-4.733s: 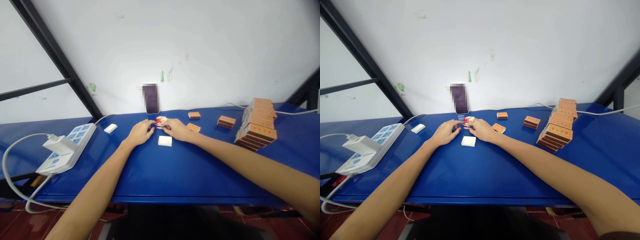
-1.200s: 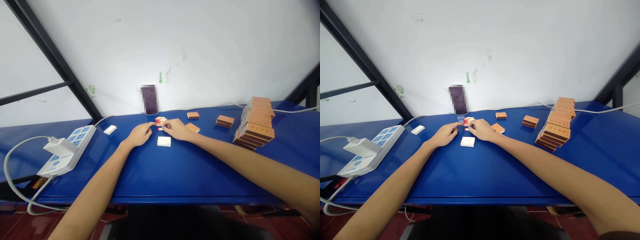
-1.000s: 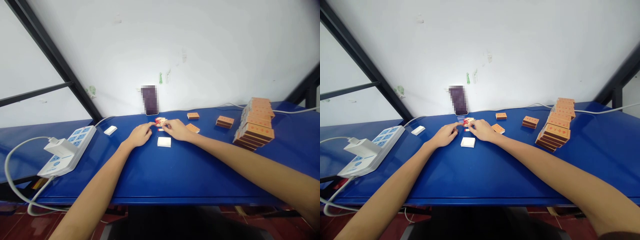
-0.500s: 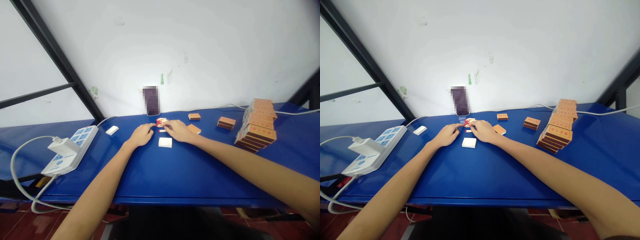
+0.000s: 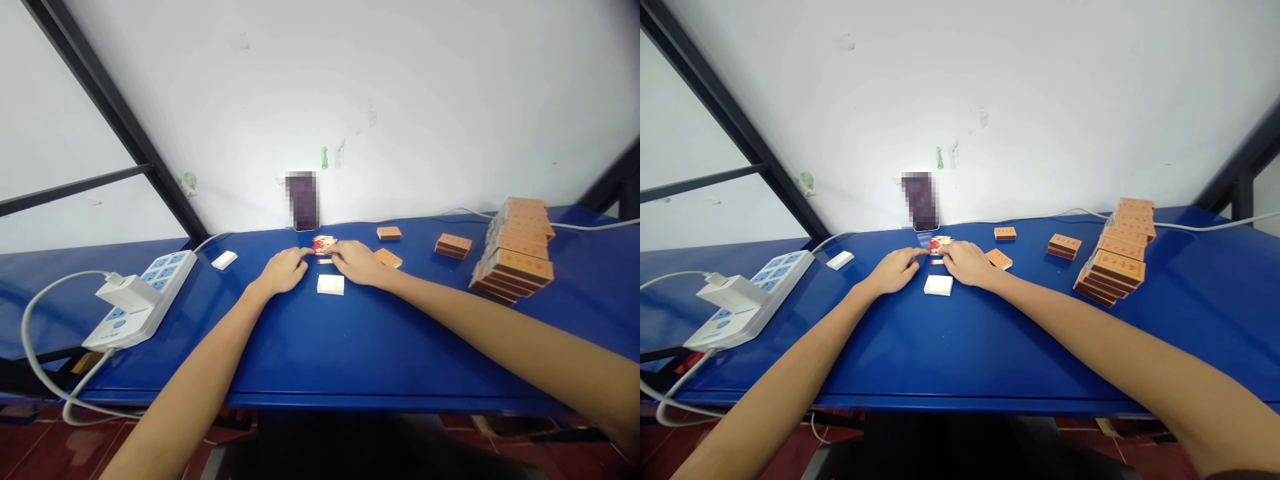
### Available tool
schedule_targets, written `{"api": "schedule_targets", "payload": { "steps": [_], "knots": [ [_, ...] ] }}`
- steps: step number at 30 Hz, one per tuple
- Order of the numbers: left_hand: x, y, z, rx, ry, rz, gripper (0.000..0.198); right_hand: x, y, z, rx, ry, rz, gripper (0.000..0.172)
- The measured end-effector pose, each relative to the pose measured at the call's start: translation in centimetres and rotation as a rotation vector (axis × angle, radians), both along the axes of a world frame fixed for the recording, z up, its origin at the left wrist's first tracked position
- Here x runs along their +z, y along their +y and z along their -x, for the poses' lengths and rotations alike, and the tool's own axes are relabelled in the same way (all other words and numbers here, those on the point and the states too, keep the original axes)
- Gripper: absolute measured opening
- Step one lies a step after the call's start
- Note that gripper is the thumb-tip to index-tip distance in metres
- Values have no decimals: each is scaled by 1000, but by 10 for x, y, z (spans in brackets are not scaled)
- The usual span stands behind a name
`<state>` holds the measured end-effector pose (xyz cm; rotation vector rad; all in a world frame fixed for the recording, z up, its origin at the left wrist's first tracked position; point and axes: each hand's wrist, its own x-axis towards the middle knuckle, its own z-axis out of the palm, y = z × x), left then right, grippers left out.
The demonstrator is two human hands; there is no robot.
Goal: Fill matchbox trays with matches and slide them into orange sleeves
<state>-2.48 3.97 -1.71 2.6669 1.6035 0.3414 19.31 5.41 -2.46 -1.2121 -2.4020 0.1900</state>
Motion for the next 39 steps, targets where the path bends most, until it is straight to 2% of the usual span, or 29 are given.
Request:
{"api": "schedule_targets", "payload": {
  "steps": [9, 11, 15, 17, 24, 39],
  "knots": [
    [2, -3, 1, -79, -47, -6, 45, 2, -2, 0, 21, -5, 11, 40],
    [2, -3, 1, -98, -64, -1, 45, 3, -4, 0, -34, -9, 6, 38],
    [3, -4, 0, -104, -79, 2, 45, 4, -7, 2, -230, -31, 2, 38],
    [4, -5, -1, -87, -81, 9, 47, 4, -7, 2, -260, -52, 5, 38],
    [2, -4, -6, 2, -36, 37, 50, 4, -4, 1, -245, -64, 37, 38],
    [-3, -2, -12, 26, 69, 7, 50, 2, -1, 0, -272, -15, 57, 30]
  ]
}}
